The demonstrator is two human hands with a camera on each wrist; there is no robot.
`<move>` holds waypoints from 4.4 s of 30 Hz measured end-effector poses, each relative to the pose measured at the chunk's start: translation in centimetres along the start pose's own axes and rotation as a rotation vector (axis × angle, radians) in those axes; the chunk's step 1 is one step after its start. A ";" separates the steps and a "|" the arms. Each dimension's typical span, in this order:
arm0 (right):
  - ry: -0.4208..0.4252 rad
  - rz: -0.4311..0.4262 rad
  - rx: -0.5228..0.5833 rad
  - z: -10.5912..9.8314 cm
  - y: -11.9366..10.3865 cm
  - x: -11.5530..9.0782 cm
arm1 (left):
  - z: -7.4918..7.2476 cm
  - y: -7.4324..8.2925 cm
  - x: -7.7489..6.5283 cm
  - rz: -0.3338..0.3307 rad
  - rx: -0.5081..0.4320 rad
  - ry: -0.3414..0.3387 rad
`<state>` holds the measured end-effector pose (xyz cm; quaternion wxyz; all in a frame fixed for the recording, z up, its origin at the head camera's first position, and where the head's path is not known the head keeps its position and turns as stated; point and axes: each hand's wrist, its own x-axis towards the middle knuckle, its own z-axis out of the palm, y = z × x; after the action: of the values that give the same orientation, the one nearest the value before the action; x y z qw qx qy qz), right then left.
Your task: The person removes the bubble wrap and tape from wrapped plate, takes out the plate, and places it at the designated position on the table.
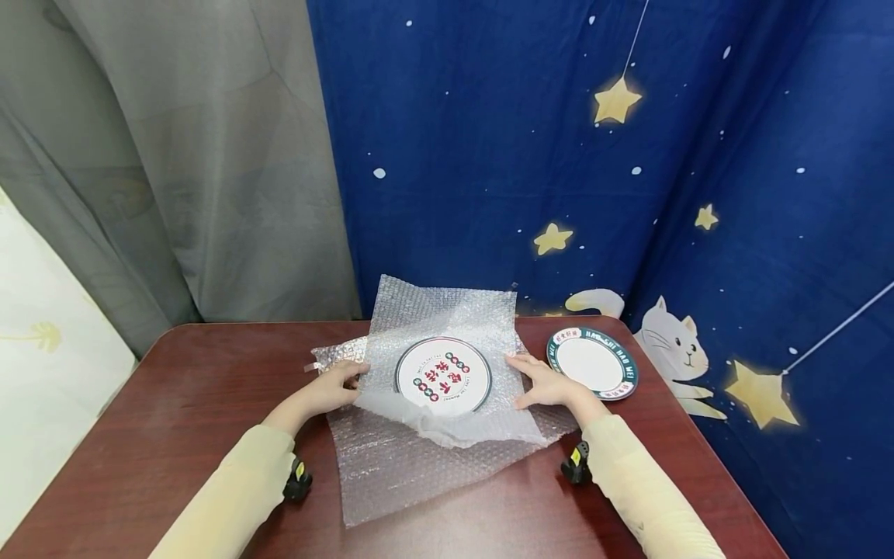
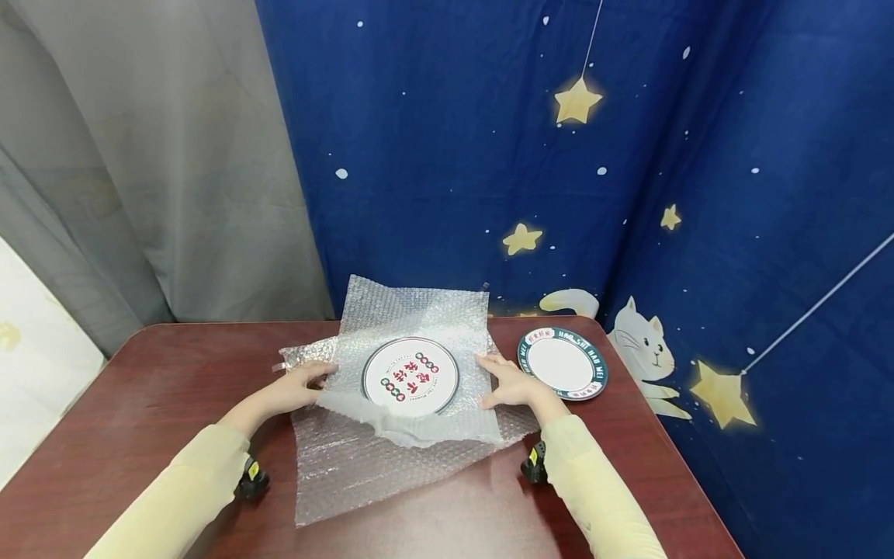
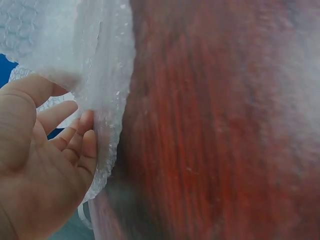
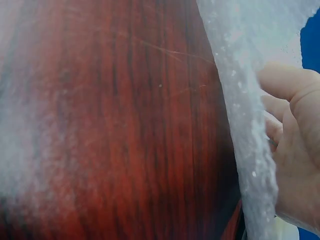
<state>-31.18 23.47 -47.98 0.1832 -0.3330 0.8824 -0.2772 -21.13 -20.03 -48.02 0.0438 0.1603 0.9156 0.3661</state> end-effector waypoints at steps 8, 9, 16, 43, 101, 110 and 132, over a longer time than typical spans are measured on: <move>-0.028 -0.001 -0.002 0.1 -0.2 -0.7 | 0.5 0.0 -0.7 0.000 0.041 -0.025; -0.030 -0.009 -0.005 0.1 -0.2 -0.8 | 0.5 0.1 -0.8 -0.008 0.042 -0.030; -0.070 -0.014 0.033 0.1 0.0 -1.3 | 0.6 0.6 -1.2 -0.041 0.063 -0.064; -0.160 -0.014 -0.005 0.2 -0.4 -1.7 | 1.0 2.3 -2.1 -0.094 0.305 -0.143; 0.084 0.270 0.153 -0.5 -5.9 2.1 | 0.7 3.6 -2.4 -0.159 0.282 -0.234; 0.115 0.366 0.506 1.5 -5.0 2.9 | 0.7 3.5 -2.0 -0.166 0.281 -0.241; 0.194 0.313 0.806 4.9 -3.9 2.8 | 0.6 3.6 -2.2 -0.161 0.267 -0.234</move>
<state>-28.79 17.30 -49.76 0.2546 -0.0696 0.7567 -0.5982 -18.00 -17.92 -46.03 0.1574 0.1325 0.9546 0.2155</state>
